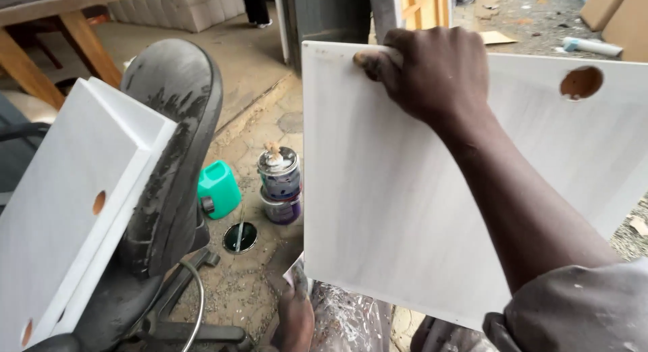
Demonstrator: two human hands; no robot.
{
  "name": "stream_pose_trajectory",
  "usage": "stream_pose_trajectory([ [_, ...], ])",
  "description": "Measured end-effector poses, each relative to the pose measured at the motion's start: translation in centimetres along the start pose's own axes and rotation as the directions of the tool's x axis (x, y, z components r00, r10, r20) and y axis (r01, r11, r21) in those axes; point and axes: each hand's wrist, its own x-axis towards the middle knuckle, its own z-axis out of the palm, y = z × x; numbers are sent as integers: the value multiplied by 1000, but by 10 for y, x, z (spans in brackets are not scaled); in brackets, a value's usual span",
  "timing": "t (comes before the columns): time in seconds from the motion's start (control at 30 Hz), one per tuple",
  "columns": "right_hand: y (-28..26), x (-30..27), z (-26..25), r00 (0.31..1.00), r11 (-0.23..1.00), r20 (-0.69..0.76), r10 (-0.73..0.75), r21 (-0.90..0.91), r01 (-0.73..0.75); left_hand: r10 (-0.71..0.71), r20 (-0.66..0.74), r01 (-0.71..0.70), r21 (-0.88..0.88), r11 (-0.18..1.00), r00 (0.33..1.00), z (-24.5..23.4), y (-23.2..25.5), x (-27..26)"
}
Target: Sanding the surface and edges of a white-painted wooden furniture panel with sandpaper to prepare it for finishing.
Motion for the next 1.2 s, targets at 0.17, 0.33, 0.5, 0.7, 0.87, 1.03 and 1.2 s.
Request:
stream_pose_trajectory([
  [0.17, 5, 6, -1, 999, 999, -43, -6, -39, 5, 934, -354, -790, 583, 191, -36, -8, 104, 58],
  [0.33, 8, 8, 1, 996, 999, -90, -14, -45, 10, 808, -438, -919, -202, 339, 394, -89, 257, -77],
  [0.5, 8, 4, 1, 998, 998, -60, 4, -56, -7, 966, -240, -518, 816, 256, 99, 7, 72, 55],
  [0.7, -1, 5, -3, 999, 1000, -32, 1, 0, -1, 288, -139, -315, -262, 912, 948, -7, 36, 13],
  [0.87, -4, 5, -9, 987, 1000, -161, 1, 1, -1, 750, -530, -916, -166, 366, 396, -93, 246, -72],
  [1.03, -11, 1, -15, 994, 998, -97, 53, 41, -49, 798, -594, -993, -19, 117, 105, -69, 219, -28],
  [1.2, 5, -4, -13, 994, 1000, -106, 29, 13, -28, 737, -376, -811, -73, 580, 561, 20, 6, 65],
])
